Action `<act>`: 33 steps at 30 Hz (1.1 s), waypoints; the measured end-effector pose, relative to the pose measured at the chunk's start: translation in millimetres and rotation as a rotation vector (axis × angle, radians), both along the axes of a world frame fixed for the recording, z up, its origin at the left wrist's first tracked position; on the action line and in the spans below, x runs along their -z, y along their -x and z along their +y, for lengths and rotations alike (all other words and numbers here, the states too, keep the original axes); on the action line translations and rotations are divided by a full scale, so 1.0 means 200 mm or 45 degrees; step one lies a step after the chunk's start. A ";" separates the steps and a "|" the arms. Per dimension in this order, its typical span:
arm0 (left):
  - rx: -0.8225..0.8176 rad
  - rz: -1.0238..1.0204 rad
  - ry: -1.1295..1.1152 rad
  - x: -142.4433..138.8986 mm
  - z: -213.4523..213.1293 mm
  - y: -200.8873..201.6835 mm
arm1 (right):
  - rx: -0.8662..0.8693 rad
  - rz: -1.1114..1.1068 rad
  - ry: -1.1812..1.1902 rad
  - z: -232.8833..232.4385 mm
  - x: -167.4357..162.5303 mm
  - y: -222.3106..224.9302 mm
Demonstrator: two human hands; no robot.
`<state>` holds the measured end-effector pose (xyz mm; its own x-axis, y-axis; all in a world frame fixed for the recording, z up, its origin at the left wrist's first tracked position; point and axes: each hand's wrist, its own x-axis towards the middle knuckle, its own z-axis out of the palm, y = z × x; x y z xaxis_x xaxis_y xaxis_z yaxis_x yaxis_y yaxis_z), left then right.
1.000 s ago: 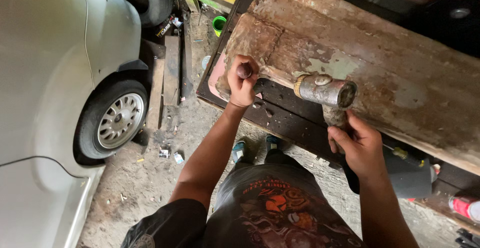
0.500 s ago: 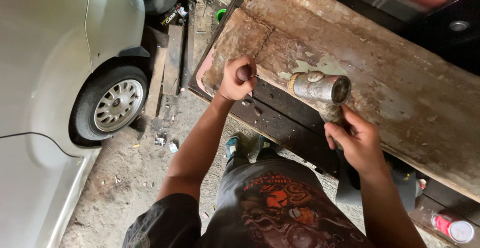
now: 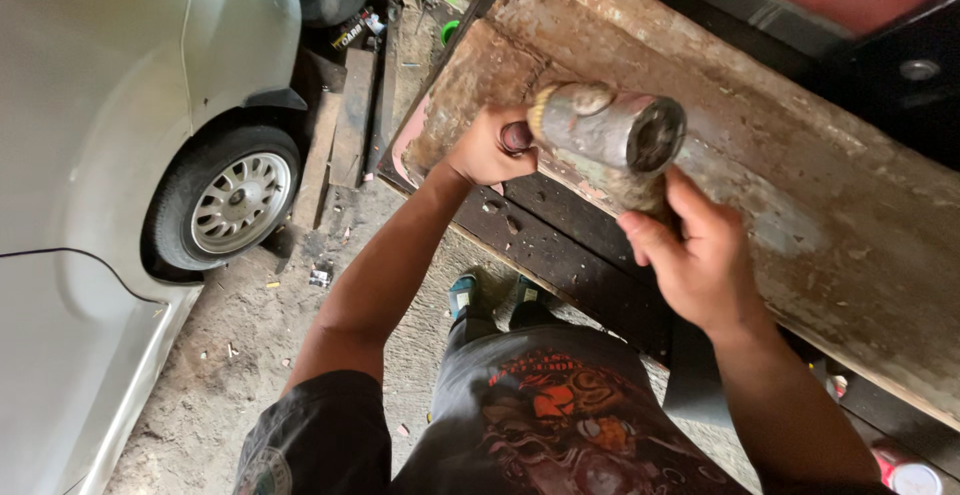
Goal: The person uses a hammer and a metal punch to repeatedly strike a specific spot on a large, rusty metal panel resting on a workbench. The person adjusts the punch position slightly between strikes but remains focused on the same localized area throughout the clip.
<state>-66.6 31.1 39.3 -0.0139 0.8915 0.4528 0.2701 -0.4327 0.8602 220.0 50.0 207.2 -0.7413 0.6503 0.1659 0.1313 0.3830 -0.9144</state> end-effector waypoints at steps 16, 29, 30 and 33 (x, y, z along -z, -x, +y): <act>-0.140 0.062 0.134 0.03 0.02 -0.01 | 0.100 -0.015 0.194 0.07 -0.03 0.06; -0.095 0.073 0.308 0.06 0.08 -0.03 | 0.095 -0.062 0.022 0.03 -0.02 0.05; -0.076 0.090 0.320 0.07 0.09 -0.03 | 0.088 -0.049 -0.026 0.04 -0.01 0.07; 0.010 -0.007 0.290 0.08 0.09 -0.04 | 0.120 -0.372 -0.012 0.08 0.03 0.11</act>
